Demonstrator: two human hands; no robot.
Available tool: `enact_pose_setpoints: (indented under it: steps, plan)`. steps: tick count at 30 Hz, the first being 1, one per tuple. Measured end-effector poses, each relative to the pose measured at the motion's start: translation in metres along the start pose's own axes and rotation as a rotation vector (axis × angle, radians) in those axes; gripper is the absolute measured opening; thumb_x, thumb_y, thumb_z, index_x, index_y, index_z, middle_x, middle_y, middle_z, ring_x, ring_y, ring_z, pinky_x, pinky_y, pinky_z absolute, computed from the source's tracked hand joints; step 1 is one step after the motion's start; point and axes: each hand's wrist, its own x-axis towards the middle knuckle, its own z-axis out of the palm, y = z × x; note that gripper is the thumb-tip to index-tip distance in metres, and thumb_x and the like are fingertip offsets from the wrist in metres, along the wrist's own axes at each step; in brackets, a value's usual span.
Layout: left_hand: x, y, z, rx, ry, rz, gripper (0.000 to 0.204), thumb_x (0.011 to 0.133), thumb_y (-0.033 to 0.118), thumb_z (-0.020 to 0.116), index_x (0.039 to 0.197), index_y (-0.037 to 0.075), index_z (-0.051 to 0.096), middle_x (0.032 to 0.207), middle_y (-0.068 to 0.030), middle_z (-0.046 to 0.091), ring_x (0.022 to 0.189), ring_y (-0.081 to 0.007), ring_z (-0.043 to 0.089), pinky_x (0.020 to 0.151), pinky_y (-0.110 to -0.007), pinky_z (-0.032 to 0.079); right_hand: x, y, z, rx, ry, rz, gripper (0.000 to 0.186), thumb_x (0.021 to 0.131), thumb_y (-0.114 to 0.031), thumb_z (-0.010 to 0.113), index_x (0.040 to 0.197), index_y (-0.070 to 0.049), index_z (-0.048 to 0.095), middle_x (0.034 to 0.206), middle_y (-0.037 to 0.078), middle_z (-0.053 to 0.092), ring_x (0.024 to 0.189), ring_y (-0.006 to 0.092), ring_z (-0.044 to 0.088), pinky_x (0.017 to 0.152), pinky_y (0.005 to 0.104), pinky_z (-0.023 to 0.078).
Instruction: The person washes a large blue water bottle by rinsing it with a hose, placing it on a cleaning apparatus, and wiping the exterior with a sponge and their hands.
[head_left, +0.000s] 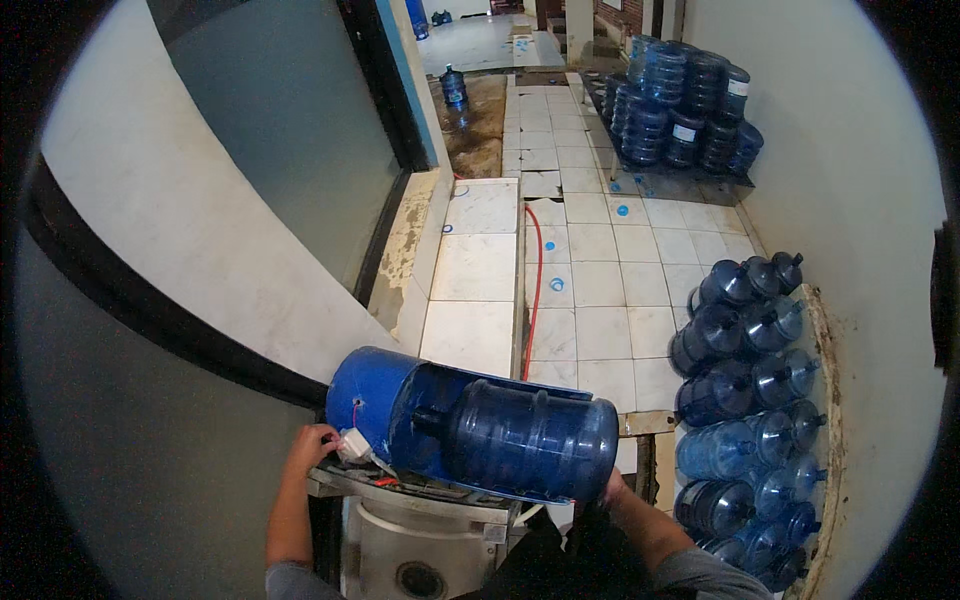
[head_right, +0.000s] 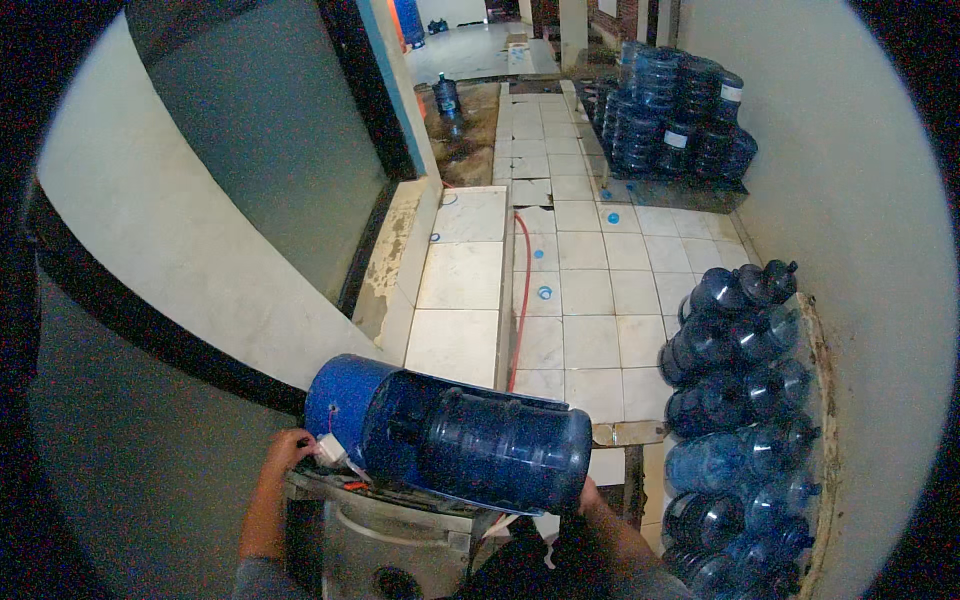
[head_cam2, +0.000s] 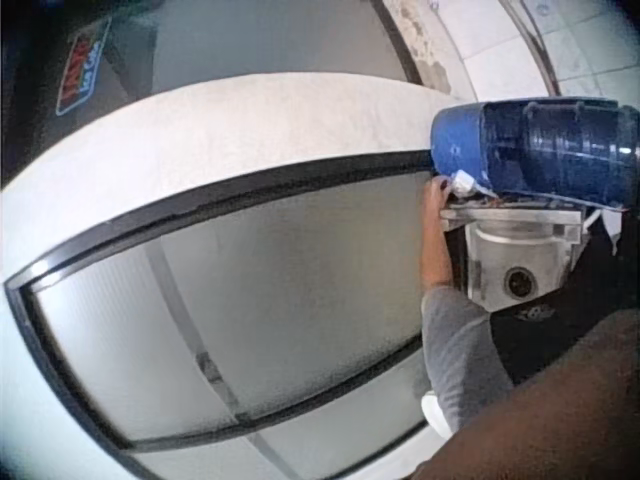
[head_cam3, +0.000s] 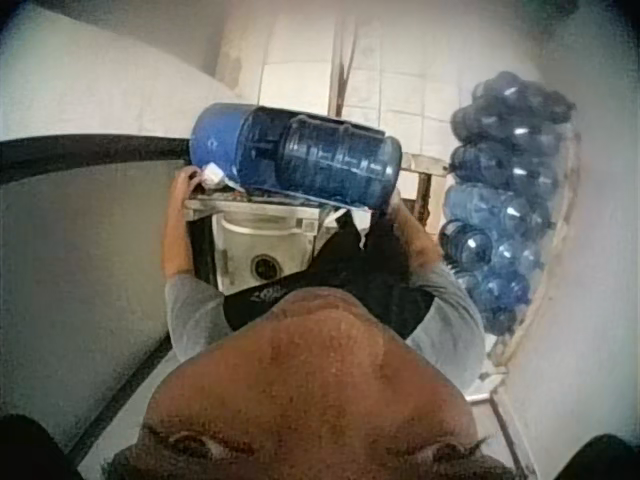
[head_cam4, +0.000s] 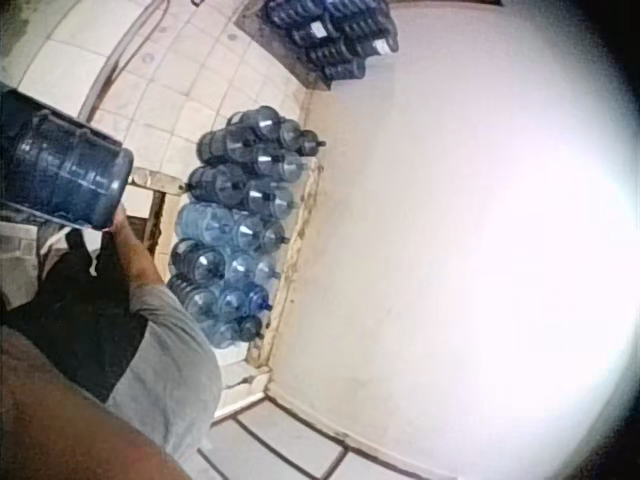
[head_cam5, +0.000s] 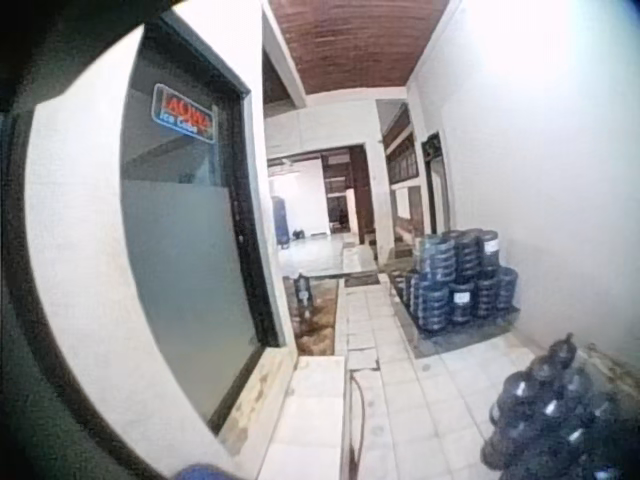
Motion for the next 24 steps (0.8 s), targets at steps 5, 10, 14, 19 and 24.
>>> enact_pose_setpoints:
  steps: [5, 10, 14, 19, 24]
  plan:
    - [0.02, 0.02, 0.003, -0.09, -0.012, -0.165, 0.033, 0.07, 0.005, 0.084, 0.101, 0.004, 0.072, 0.098, -0.0126, 0.072, 0.092, -0.0322, 0.068, 0.082, -0.04, 0.054, -0.057, -0.001, 0.026, -0.075, 0.316, 0.142, 0.049, 0.108, -0.045, 0.043, 0.126, -0.004, 0.063, 0.113, 0.009, 0.07, 0.1, 0.0262, 0.068, 0.084, 0.0433, 0.058]
    - [0.043, 0.153, 0.005, -0.079, 0.118, 0.149, 0.05, 0.073, 0.003, 0.071, 0.122, 0.008, 0.067, 0.119, -0.018, 0.065, 0.117, -0.0374, 0.059, 0.104, -0.046, 0.047, -0.113, -0.038, 0.061, -0.519, 0.495, 0.033, 0.044, 0.108, -0.044, 0.044, 0.102, -0.005, 0.063, 0.088, 0.007, 0.062, 0.078, 0.0196, 0.061, 0.073, 0.0344, 0.05]
    - [0.069, 0.243, 0.034, -0.336, 0.116, 0.27, 0.039, 0.084, 0.012, 0.073, 0.122, 0.008, 0.067, 0.122, -0.0169, 0.065, 0.12, -0.0371, 0.058, 0.105, -0.045, 0.045, -0.057, -0.083, 0.054, -1.056, 0.549, -0.493, 0.059, 0.106, -0.055, 0.045, 0.093, -0.001, 0.065, 0.086, 0.007, 0.063, 0.082, 0.0191, 0.062, 0.069, 0.0366, 0.05]
    - [0.108, 0.277, 0.085, -0.26, 0.114, 0.226, 0.035, 0.087, 0.022, 0.075, 0.118, 0.007, 0.067, 0.123, -0.0172, 0.065, 0.121, -0.0375, 0.058, 0.106, -0.047, 0.046, 0.054, -0.094, -0.015, -0.465, 0.511, -0.104, 0.075, 0.103, -0.067, 0.038, 0.119, -0.001, 0.069, 0.117, 0.014, 0.068, 0.112, 0.0286, 0.058, 0.1, 0.0459, 0.045]
    - [0.125, 0.267, 0.102, -0.123, 0.095, 0.046, 0.046, 0.091, 0.036, 0.071, 0.125, 0.006, 0.065, 0.13, -0.0165, 0.062, 0.127, -0.0355, 0.055, 0.106, -0.049, 0.043, 0.012, -0.006, -0.054, -0.72, 0.357, 0.15, 0.084, 0.101, -0.068, 0.043, 0.141, 0.004, 0.055, 0.135, 0.015, 0.064, 0.114, 0.0304, 0.063, 0.101, 0.0435, 0.048]
